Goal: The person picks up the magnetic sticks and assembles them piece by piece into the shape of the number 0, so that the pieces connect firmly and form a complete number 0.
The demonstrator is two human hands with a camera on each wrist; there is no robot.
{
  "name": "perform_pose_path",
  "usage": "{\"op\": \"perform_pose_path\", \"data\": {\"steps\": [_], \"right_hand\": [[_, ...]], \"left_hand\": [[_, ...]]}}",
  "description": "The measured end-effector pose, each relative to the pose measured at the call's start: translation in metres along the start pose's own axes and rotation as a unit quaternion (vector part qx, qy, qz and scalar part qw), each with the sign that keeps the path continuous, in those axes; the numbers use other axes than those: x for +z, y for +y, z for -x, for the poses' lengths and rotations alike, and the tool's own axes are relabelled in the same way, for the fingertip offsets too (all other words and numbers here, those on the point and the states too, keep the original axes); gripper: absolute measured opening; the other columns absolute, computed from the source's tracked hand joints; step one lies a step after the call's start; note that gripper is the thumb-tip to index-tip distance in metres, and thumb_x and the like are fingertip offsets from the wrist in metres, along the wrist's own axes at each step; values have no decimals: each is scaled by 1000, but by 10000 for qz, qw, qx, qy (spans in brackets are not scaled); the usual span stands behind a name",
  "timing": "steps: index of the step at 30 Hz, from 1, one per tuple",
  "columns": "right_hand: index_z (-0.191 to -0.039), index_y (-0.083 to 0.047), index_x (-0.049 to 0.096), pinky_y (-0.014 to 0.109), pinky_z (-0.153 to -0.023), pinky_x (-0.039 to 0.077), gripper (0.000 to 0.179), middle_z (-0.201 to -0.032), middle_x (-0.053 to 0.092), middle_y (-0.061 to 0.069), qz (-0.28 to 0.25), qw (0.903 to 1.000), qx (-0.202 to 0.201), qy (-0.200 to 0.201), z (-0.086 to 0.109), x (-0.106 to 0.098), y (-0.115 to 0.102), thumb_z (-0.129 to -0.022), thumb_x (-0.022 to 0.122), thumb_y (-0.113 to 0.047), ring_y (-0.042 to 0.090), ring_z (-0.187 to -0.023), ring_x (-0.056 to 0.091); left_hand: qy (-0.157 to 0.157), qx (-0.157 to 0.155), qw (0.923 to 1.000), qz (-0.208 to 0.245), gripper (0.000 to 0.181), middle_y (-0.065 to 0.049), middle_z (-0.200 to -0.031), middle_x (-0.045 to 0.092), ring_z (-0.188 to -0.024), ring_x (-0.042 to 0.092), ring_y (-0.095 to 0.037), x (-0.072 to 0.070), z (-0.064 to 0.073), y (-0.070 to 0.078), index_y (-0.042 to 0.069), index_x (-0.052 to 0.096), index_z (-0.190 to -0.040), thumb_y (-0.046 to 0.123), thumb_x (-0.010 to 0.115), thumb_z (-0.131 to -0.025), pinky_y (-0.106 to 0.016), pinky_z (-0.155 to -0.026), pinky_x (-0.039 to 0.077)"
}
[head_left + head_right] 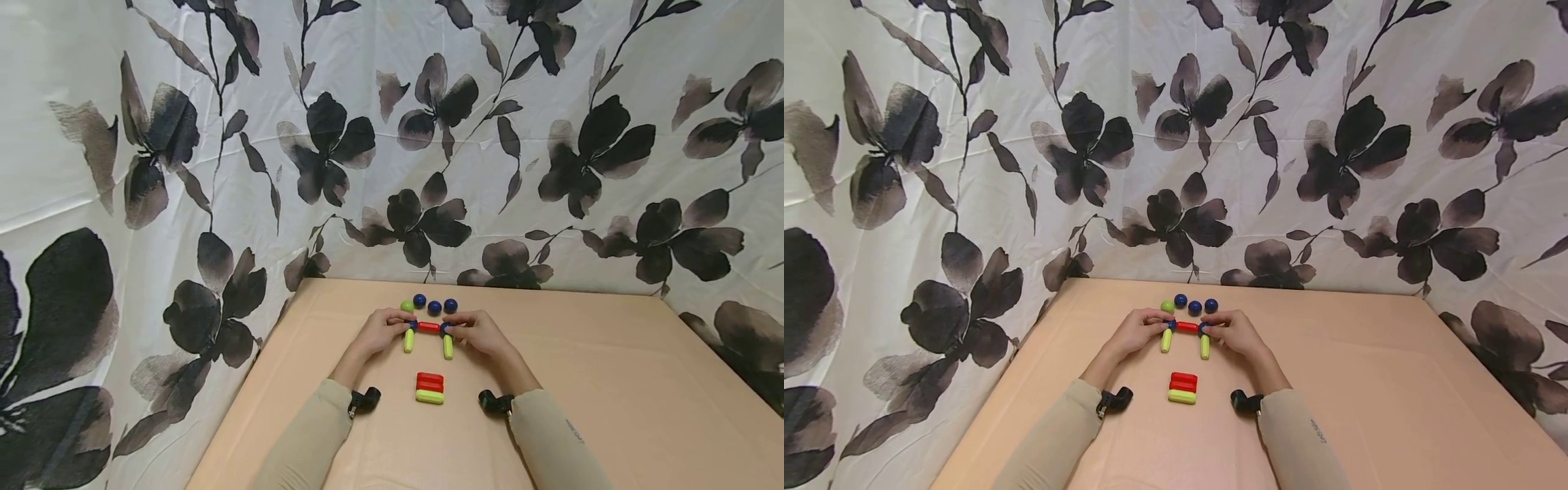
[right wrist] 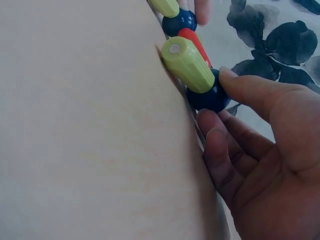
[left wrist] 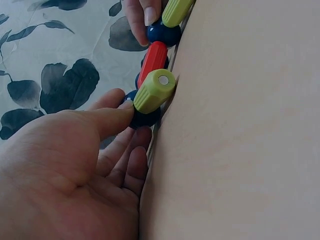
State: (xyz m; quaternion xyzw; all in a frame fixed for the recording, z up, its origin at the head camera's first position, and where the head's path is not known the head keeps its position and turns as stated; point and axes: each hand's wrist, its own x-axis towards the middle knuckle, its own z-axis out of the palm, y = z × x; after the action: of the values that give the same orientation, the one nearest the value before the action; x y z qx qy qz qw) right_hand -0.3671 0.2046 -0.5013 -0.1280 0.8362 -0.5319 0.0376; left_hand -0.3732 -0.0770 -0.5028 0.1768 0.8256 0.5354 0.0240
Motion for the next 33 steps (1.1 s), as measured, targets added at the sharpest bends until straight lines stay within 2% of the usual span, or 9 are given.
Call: {"op": "perform_pose_path", "data": {"steps": [4,7,12,16,20,22,25,29,33], "right_hand": [[-123,-6,76,25,-54,46,28,-93,70,7,25,10000,29,71,1,2,0,-96,75,-15,20,-69,54],[-122,-6,77,25,-54,46,27,-94,70,8,12,9999,13,129,2,2,0,-96,75,-14,20,-68,53],[-122,-6,77,24,-53,47,27,-99,73,9,-27,9998,-55,170,3,3,0,-96,75,-13,19,-67,54],[-123,-5,77,24,-53,47,28,-100,73,11,-55,9998,-100,165,3,4,2,-96,75,-14,19,-69,54],[-124,-2,75,25,-54,47,29,-101,73,13,-98,9997,-109,191,4,7,-2,-97,74,-12,24,-72,55],[-125,-2,75,26,-54,47,29,-101,73,14,-89,9997,-106,216,4,7,-2,-97,74,-12,24,-73,56],[-124,-4,75,25,-54,48,29,-101,72,14,-60,9997,-83,214,4,6,-3,-97,74,-13,24,-72,55],[-124,-6,76,24,-54,47,29,-101,72,13,-60,9997,-105,201,2,5,1,-97,75,-14,20,-70,55],[-125,-4,75,23,-54,47,30,-102,71,14,-64,9998,-106,173,1,5,2,-97,75,-14,20,-70,55]], "left_hand": [[218,-29,9997,92,19,-8,-122,63,-111,60,-20,0,0,1,17,81,-115,13,71,-100,-34,-93,52],[525,-22,9982,290,20,-9,-125,60,-114,59,-24,0,0,2,12,78,-119,15,71,-100,-37,-94,51],[1002,112,9933,569,32,-12,-144,54,-135,50,-35,1,-4,2,9,69,-133,17,69,-101,-50,-112,43],[942,185,9927,731,44,-17,-164,36,-154,31,-40,4,-11,1,9,59,-146,16,67,-102,-56,-126,27],[673,25,9968,425,52,-17,-171,25,-159,20,-40,8,-20,1,14,53,-153,23,67,-103,-60,-127,20],[554,5,9982,236,52,-17,-170,27,-159,22,-39,10,-23,0,15,52,-154,23,66,-104,-58,-127,22],[508,70,9986,157,46,-17,-162,41,-154,35,-36,11,-26,0,12,55,-151,19,63,-105,-53,-124,32],[577,31,9982,145,35,-12,-145,58,-138,55,-30,12,-26,2,10,65,-141,15,62,-106,-45,-114,47],[619,-120,9980,61,27,-10,-135,64,-124,62,-26,12,-25,2,10,71,-130,16,62,-105,-44,-108,52]]}}
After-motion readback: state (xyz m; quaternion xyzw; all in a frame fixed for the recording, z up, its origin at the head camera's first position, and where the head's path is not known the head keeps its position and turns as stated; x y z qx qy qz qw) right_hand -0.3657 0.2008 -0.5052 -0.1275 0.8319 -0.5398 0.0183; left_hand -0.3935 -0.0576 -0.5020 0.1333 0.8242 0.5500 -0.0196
